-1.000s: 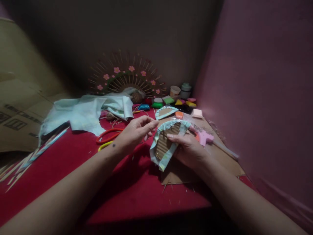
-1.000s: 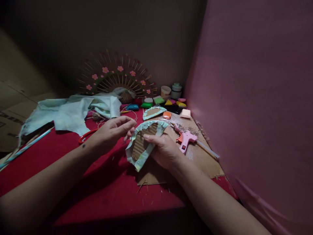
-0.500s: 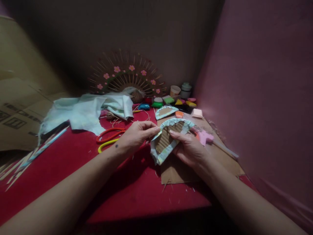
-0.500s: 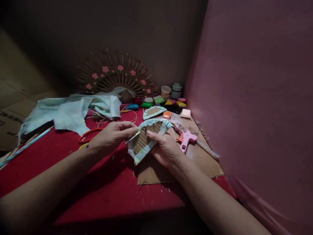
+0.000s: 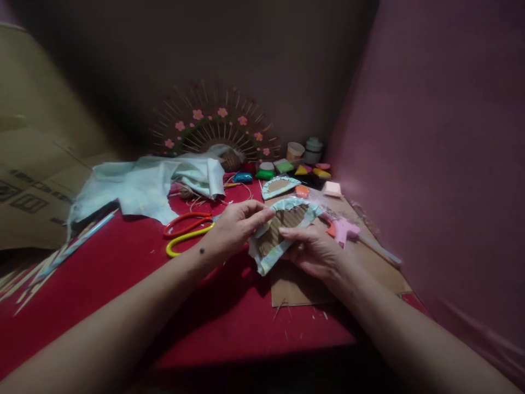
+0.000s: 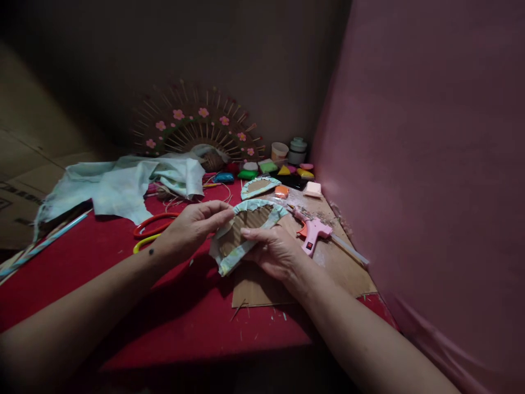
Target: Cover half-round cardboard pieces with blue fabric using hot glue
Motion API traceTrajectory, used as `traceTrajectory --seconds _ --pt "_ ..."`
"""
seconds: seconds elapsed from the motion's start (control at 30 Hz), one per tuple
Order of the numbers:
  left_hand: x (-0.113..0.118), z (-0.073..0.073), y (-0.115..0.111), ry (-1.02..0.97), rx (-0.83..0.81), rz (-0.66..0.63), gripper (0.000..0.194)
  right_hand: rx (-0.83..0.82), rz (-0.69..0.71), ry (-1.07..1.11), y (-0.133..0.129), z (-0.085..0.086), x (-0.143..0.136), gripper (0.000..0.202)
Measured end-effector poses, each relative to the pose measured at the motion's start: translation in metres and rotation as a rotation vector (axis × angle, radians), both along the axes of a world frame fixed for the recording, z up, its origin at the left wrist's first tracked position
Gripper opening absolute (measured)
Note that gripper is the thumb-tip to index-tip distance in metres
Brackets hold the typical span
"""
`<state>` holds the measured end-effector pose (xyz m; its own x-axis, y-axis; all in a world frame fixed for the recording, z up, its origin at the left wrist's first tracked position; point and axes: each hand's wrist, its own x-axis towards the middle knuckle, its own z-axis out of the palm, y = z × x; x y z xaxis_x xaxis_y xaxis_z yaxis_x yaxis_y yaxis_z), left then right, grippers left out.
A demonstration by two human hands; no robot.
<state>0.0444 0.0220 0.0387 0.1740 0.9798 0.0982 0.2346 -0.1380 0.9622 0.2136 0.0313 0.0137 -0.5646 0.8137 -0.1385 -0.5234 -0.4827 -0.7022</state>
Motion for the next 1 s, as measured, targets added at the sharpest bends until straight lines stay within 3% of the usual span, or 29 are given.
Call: traceTrajectory --seconds 0.13,0.3,0.4,0.6,0.77,1.0 --pt "-0.010 0.003 0.002 -0.029 -0.002 -0.035 0.045 0.005 -0.103 0.000 0.003 0.000 0.001 0.021" --pt "-0.018 0.008 0.002 0.053 -0.145 -0.205 0.034 -0.028 -0.223 0.037 0.005 0.001 0.002 0.016" --pt "-0.017 0.009 0.002 0.054 -0.145 -0.165 0.024 -0.037 -0.262 0.037 0.006 0.001 0.001 0.015" --pt "-0.008 0.006 -0.003 0.172 0.025 0.009 0.019 -0.014 -0.285 -0.020 0.003 0.004 -0.003 0.020" --pt "-0.002 -0.003 -0.009 0.315 0.308 0.103 0.018 0.026 -0.301 -0.013 -0.001 0.003 -0.005 0.025" --pt "-0.003 -0.011 -0.008 0.433 0.502 0.093 0.010 0.069 -0.226 -0.016 -0.003 0.002 -0.005 0.022"
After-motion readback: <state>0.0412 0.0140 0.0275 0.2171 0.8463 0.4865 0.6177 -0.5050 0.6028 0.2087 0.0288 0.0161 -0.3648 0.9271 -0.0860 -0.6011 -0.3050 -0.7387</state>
